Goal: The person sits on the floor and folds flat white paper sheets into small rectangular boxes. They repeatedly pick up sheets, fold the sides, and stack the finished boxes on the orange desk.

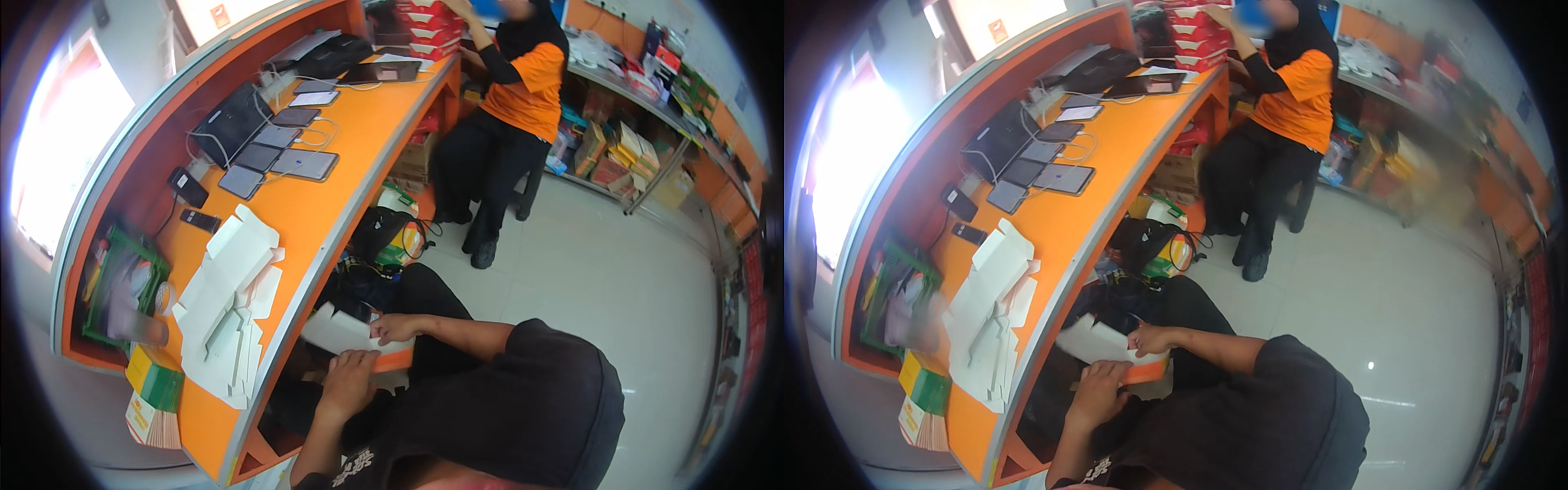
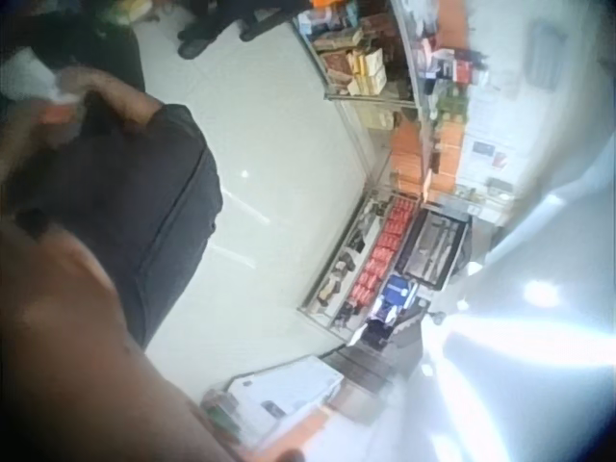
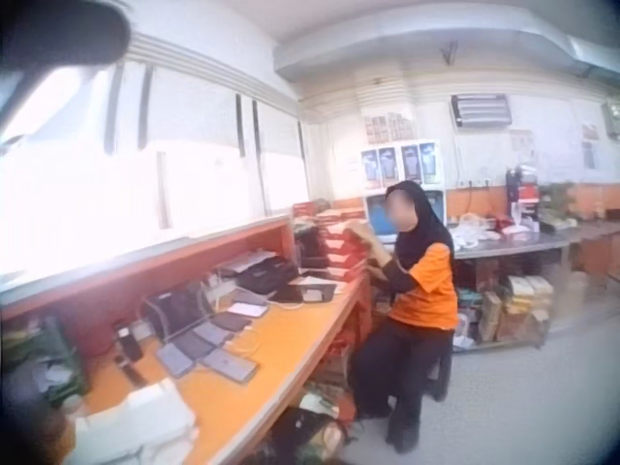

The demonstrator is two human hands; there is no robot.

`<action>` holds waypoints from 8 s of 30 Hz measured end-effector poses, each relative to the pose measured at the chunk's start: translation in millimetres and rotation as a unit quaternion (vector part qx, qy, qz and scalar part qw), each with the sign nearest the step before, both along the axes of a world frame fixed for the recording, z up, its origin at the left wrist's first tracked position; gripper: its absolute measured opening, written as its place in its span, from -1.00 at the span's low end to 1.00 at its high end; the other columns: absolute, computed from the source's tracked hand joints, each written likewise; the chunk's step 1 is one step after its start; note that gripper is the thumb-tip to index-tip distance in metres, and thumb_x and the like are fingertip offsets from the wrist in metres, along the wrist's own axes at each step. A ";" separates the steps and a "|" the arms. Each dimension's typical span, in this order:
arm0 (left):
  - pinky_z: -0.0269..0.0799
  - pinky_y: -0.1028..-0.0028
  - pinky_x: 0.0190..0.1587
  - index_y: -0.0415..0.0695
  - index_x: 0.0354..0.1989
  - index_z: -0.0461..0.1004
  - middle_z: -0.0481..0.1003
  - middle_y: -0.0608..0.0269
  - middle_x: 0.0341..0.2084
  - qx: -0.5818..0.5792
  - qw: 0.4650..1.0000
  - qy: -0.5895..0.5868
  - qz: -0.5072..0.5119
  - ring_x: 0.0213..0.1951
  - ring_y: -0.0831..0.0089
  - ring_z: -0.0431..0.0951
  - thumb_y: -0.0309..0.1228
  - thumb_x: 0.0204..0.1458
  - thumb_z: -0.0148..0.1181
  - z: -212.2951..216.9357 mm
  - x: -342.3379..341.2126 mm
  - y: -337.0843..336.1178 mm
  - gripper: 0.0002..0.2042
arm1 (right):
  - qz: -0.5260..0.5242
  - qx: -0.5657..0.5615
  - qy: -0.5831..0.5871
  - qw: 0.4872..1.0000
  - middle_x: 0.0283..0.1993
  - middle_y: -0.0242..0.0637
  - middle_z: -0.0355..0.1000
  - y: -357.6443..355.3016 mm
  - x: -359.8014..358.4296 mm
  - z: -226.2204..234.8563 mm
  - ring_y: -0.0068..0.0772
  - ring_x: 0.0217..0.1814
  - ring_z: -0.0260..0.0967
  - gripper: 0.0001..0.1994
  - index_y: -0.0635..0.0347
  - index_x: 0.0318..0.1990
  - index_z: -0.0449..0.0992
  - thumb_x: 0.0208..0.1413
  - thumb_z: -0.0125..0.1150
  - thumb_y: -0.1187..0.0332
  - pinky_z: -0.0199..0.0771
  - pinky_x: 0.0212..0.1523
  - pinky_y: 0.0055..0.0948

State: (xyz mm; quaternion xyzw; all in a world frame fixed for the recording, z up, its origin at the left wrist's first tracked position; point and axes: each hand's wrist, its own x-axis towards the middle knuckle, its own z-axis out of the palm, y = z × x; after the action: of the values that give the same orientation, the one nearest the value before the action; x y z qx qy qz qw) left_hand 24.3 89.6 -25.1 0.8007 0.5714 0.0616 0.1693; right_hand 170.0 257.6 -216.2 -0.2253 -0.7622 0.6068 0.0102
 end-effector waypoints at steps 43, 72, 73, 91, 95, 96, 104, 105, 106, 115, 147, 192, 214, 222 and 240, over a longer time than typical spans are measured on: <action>0.43 0.37 -0.14 -0.13 -0.05 0.52 0.58 0.18 -0.25 -0.387 0.909 -0.150 -0.049 -0.22 0.40 0.55 -0.26 0.23 0.07 -58.9 -79.2 32.5 -0.74 | 0.137 -0.033 0.042 0.989 -0.28 -0.40 0.44 -41.8 32.4 97.3 -0.59 -0.25 0.34 -0.82 0.22 -0.02 0.46 0.28 0.09 0.40 0.37 -0.21 -0.47; 0.46 0.41 -0.18 -0.27 -0.26 0.62 0.63 0.11 -0.39 -0.432 0.892 -0.121 -0.054 -0.30 0.38 0.62 -0.30 -0.07 0.39 -86.3 -49.5 52.9 -0.70 | 0.141 0.227 0.099 0.959 -0.23 -0.24 0.51 -91.8 22.6 71.2 -0.05 -0.14 0.48 -0.87 0.15 -0.25 0.47 0.16 0.17 0.31 0.44 -0.15 -0.15; 0.46 0.42 -0.17 -0.26 -0.26 0.62 0.64 0.13 -0.39 -0.441 0.886 -0.130 -0.053 -0.30 0.38 0.62 -0.29 -0.06 0.37 -84.2 -50.2 53.7 -0.71 | 0.154 0.192 0.081 0.966 -0.24 -0.25 0.50 -88.5 21.7 71.1 -0.06 -0.15 0.48 -0.88 0.15 -0.25 0.46 0.16 0.17 0.31 0.44 -0.15 -0.15; 0.42 0.53 -0.03 -0.27 -0.05 0.56 0.60 0.27 -0.21 -0.547 0.784 -0.293 -0.006 -0.15 0.56 0.54 -0.37 0.13 0.26 -98.3 -70.4 59.9 -0.72 | 0.117 0.355 0.197 0.906 -0.14 -0.24 0.42 -80.4 21.7 84.4 -0.13 0.03 0.38 -0.82 0.15 -0.11 0.50 0.14 0.16 0.41 0.24 0.19 -0.12; 0.41 0.57 -0.03 -0.25 -0.05 0.55 0.59 0.33 -0.22 -0.548 0.764 -0.339 -0.013 -0.15 0.62 0.53 -0.40 0.15 0.24 -123.9 -81.6 52.3 -0.75 | 0.135 0.354 0.211 0.901 -0.14 -0.27 0.42 -75.8 18.6 83.1 -0.20 0.06 0.39 -0.81 0.16 -0.10 0.51 0.12 0.19 0.42 0.21 0.23 -0.13; 0.41 0.57 -0.03 -0.24 -0.06 0.55 0.59 0.34 -0.23 -0.549 0.759 -0.350 -0.011 -0.16 0.62 0.53 -0.39 0.15 0.24 -127.5 -82.8 50.2 -0.76 | 0.138 0.349 0.212 0.902 -0.14 -0.26 0.42 -75.3 18.1 83.5 -0.20 0.04 0.39 -0.81 0.15 -0.10 0.51 0.11 0.18 0.44 0.21 0.25 -0.09; 0.43 0.57 -0.11 -0.19 -0.08 0.57 0.59 0.39 -0.26 -0.571 0.740 -0.353 0.035 -0.22 0.64 0.54 -0.38 0.16 0.23 -125.7 -82.4 45.3 -0.78 | 0.147 0.361 0.215 0.895 -0.13 -0.27 0.42 -78.0 13.4 89.2 -0.20 0.06 0.40 -0.78 0.14 -0.09 0.45 0.08 0.15 0.46 0.12 0.37 0.01; 0.43 0.57 -0.12 -0.19 -0.07 0.57 0.59 0.39 -0.27 -0.572 0.732 -0.369 0.036 -0.22 0.65 0.53 -0.38 0.16 0.23 -136.8 -86.3 41.2 -0.78 | 0.147 0.364 0.218 0.893 -0.13 -0.27 0.42 -79.0 12.5 87.7 -0.20 0.06 0.40 -0.79 0.15 -0.10 0.45 0.08 0.15 0.46 0.13 0.36 0.01; 0.43 0.58 -0.14 -0.18 -0.07 0.57 0.58 0.40 -0.27 -0.572 0.724 -0.384 0.039 -0.23 0.65 0.53 -0.37 0.17 0.23 -147.1 -90.9 37.6 -0.78 | 0.148 0.367 0.222 0.891 -0.14 -0.27 0.42 -79.9 11.7 86.2 -0.20 0.06 0.40 -0.80 0.15 -0.11 0.46 0.08 0.15 0.46 0.13 0.36 0.01; 0.45 0.61 -0.20 -0.23 -0.12 0.56 0.57 0.40 -0.32 -0.586 0.691 -0.416 0.080 -0.27 0.67 0.54 -0.37 0.18 0.21 -119.1 -74.3 33.1 -0.80 | 0.144 0.303 0.207 0.919 -0.16 -0.27 0.46 -69.9 15.8 95.6 -0.15 0.02 0.39 -0.76 0.09 -0.08 0.53 0.05 0.20 0.46 0.25 0.20 -0.15; 0.48 0.63 -0.20 -0.20 0.04 0.44 0.56 0.40 -0.25 -0.619 0.598 -0.499 0.097 -0.25 0.70 0.54 -0.49 0.19 0.11 -121.1 -62.6 16.9 -0.74 | 0.170 0.259 0.178 0.934 -0.04 -0.27 0.40 -67.7 20.3 107.6 -0.11 0.03 0.33 -0.74 0.04 -0.14 0.55 -0.03 0.27 0.50 0.26 0.10 -0.18; 0.38 0.48 0.10 -0.23 0.12 0.32 0.52 0.25 -0.08 -0.499 0.763 -0.348 0.218 0.02 0.44 0.52 -0.30 0.16 0.12 -16.4 -28.2 45.6 -0.60 | 0.170 0.185 -0.017 0.968 -0.25 -0.20 0.56 -41.8 26.0 155.8 -0.09 -0.17 0.53 -0.83 0.10 -0.20 0.50 0.08 0.25 0.31 0.47 -0.16 -0.17; 0.14 0.04 0.31 -0.23 0.35 0.02 0.19 -0.16 0.24 0.103 0.932 -0.175 0.301 0.29 -0.06 0.20 -0.10 -0.36 0.58 -160.6 -24.3 9.8 0.10 | -0.195 -0.510 0.080 0.834 -0.03 -0.20 0.49 3.4 -40.7 23.9 -0.32 0.03 0.48 -0.72 0.25 0.08 0.40 0.30 0.11 0.32 0.50 0.02 -0.34; 0.12 0.13 0.36 -0.18 0.38 0.06 0.21 -0.02 0.30 -0.122 0.623 -0.732 0.247 0.33 0.11 0.23 -0.17 -0.16 0.46 -152.6 -66.2 13.3 -0.07 | -0.345 -0.197 -0.008 0.918 0.21 -0.21 0.25 23.1 -32.0 27.1 -0.30 0.12 0.25 -0.27 0.09 0.39 0.10 0.23 0.09 -0.14 0.28 0.02 -0.25; 0.13 0.29 0.36 -0.24 0.34 0.18 0.35 0.02 0.22 -0.256 0.714 -0.620 0.198 0.23 0.18 0.37 -0.24 -0.13 0.43 -195.3 -96.9 5.7 -0.17 | -0.418 -0.434 0.199 0.773 0.15 -0.11 0.40 39.9 -10.6 26.8 -0.14 0.17 0.42 -0.64 0.36 0.21 0.29 0.35 -0.03 0.35 0.41 0.21 -0.16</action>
State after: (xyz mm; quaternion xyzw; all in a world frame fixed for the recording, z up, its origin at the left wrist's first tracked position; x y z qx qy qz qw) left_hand -72.5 95.3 -220.5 0.3774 0.4773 0.4280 0.6682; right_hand 159.4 297.5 -189.4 -0.3761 -0.2295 0.8406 0.3151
